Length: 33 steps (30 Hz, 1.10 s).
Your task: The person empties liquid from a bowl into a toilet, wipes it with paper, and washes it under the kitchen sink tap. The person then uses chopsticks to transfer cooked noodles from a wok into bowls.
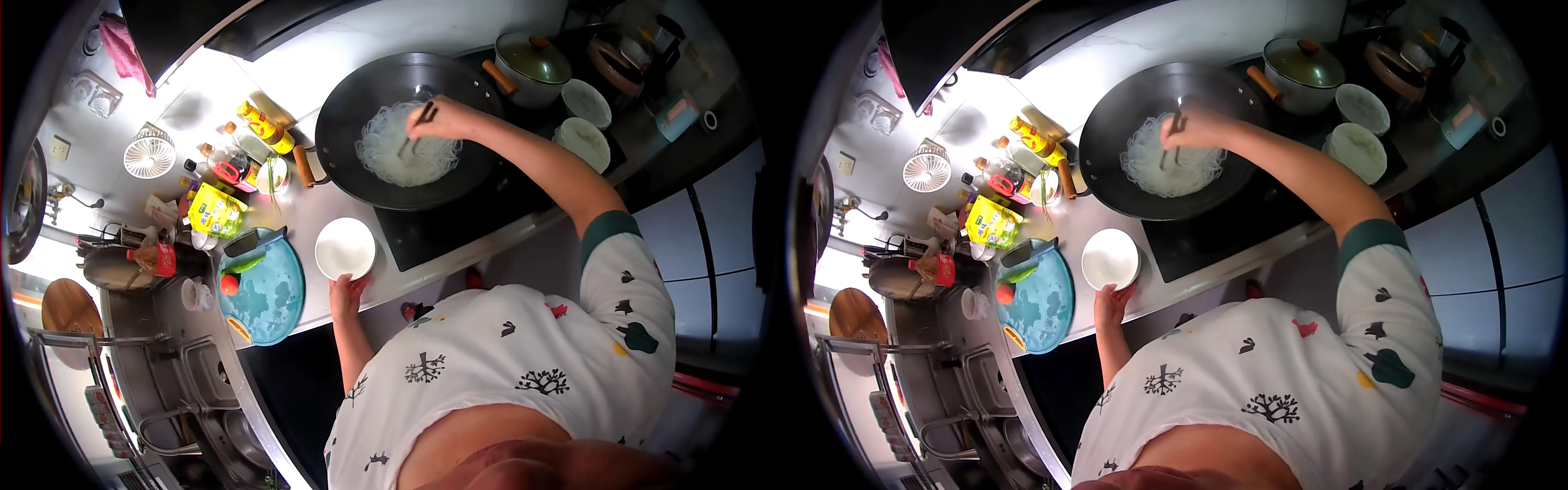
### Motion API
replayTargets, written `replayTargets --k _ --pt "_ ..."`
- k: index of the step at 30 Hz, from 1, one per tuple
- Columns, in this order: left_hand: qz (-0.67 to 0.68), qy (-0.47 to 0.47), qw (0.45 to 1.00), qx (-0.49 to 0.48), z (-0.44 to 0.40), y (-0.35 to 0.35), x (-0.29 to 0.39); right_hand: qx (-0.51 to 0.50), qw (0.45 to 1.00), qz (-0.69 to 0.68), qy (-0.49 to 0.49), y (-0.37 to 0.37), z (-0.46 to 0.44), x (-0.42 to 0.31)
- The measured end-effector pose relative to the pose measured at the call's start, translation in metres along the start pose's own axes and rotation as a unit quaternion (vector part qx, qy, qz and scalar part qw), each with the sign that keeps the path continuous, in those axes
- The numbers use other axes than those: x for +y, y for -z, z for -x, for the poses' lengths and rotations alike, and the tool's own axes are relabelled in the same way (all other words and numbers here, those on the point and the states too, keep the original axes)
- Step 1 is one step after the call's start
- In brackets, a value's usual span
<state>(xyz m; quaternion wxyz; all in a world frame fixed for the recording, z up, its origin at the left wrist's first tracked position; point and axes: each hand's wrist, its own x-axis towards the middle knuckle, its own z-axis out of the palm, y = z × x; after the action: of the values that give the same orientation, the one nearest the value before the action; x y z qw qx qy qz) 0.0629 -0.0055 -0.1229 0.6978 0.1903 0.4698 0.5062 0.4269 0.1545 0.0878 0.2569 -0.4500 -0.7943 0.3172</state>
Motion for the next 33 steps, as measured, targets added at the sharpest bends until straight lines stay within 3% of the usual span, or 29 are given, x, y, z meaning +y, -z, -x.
replayTargets --k 3,6,8,11,12,14,20,24,28,31,33 --pt "0.014 -0.016 1.0 0.0 -0.003 0.006 -0.003 0.097 0.994 -0.057 -0.006 -0.001 -0.021 0.01" --pt "0.049 -0.031 0.998 0.007 0.005 0.004 -0.004 0.175 0.983 -0.02 -0.045 0.002 -0.033 0.032" --pt "0.075 -0.046 0.996 0.003 0.018 0.004 0.0 0.152 0.987 0.031 -0.049 -0.009 -0.032 0.05" --pt "0.086 -0.062 0.994 -0.007 0.03 0.004 0.007 0.008 0.998 0.028 -0.059 -0.024 0.001 -0.004" --pt "0.093 -0.066 0.993 0.007 0.036 -0.002 0.01 0.006 0.999 -0.014 -0.046 -0.024 0.004 -0.005" --pt "0.108 -0.058 0.992 0.01 0.044 -0.004 0.016 0.046 0.998 -0.035 -0.027 -0.014 0.01 0.009" --pt "0.134 -0.097 0.986 -0.03 0.064 -0.021 0.035 0.205 0.969 -0.056 -0.128 0.073 0.008 0.05" --pt "0.132 -0.129 0.981 -0.052 0.079 -0.038 0.05 0.157 0.965 0.004 -0.212 0.097 0.004 0.073" --pt "0.131 -0.138 0.98 -0.056 0.086 -0.046 0.056 0.145 0.918 -0.185 -0.319 0.052 -0.006 0.078" --pt "0.111 -0.14 0.983 -0.037 0.093 -0.057 0.064 0.141 0.883 -0.337 -0.296 0.013 -0.031 0.114" --pt "0.077 -0.144 0.986 -0.027 0.096 -0.063 0.071 0.163 0.871 -0.345 -0.309 -0.006 -0.046 0.108"
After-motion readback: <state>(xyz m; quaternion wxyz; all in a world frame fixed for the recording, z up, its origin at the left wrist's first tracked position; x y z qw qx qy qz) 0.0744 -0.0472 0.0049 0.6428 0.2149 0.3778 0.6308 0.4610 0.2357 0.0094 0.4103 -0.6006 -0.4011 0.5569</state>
